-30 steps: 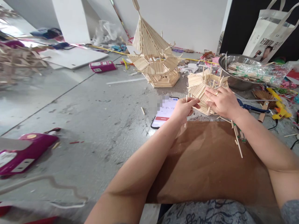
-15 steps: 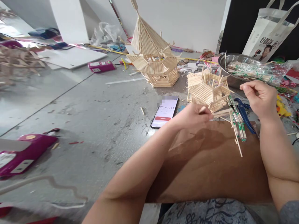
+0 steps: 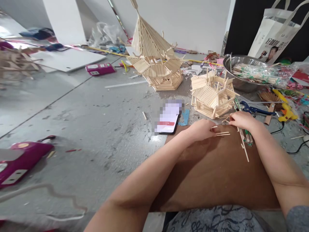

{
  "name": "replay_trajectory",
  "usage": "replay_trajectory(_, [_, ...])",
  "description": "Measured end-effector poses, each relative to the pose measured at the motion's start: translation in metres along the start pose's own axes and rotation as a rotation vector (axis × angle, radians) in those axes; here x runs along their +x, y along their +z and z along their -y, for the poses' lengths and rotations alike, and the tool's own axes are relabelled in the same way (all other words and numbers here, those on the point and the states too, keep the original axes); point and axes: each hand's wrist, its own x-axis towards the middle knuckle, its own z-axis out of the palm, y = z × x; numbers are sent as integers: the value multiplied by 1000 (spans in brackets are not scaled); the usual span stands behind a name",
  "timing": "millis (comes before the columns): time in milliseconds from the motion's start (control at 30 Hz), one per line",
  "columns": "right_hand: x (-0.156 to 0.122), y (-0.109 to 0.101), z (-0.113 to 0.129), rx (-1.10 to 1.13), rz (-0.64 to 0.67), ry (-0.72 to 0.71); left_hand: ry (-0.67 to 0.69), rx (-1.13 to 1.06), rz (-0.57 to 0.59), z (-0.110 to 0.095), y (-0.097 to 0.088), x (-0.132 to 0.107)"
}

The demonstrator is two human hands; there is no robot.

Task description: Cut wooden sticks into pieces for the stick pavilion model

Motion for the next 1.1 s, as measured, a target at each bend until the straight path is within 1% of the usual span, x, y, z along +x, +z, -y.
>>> replay_trajectory(100, [2,3,-1,11,13,-27,6,-109,-85,2,-5,-1])
replay_trajectory(200, [-1,0,-1,35,10,-26,50,-217,-190,4,-8,-1])
replay_trajectory(300, [-11,-10,1,176,-46,-53,73,-267,-267,5,-11,-2])
replay_trajectory(400, [-22,-20,9,509,-140,-145,92,-312,-308,2,-13,-3])
replay_trajectory(500, [-28,-22,24,986,-254,-225,103,-444,-299,-5,-13,-4])
replay_trajectory(600, [-29,-19,41,1421,-322,-201,63,-632,-270,-13,-13,-7])
replay_trajectory(633, [-28,-18,46,1520,-328,-186,53,-685,-260,-16,-14,-9])
replay_trajectory(700, [-27,-18,54,1650,-344,-166,43,-762,-244,-21,-16,-12])
replay_trajectory(800, [-26,-18,59,1713,-399,-142,24,-804,-236,-25,-20,-16])
replay_trajectory(933, [-24,-19,58,1656,-435,-126,-34,-798,-277,-21,-24,-17])
replay_trajectory(967, [-25,-19,56,1614,-455,-121,-49,-805,-292,-19,-25,-16])
replay_trajectory(1033, [-26,-20,52,1459,-553,-108,-82,-853,-322,-11,-28,-13])
replay_trajectory(1100, [-27,-22,46,1187,-702,-101,-128,-950,-365,-2,-31,-8])
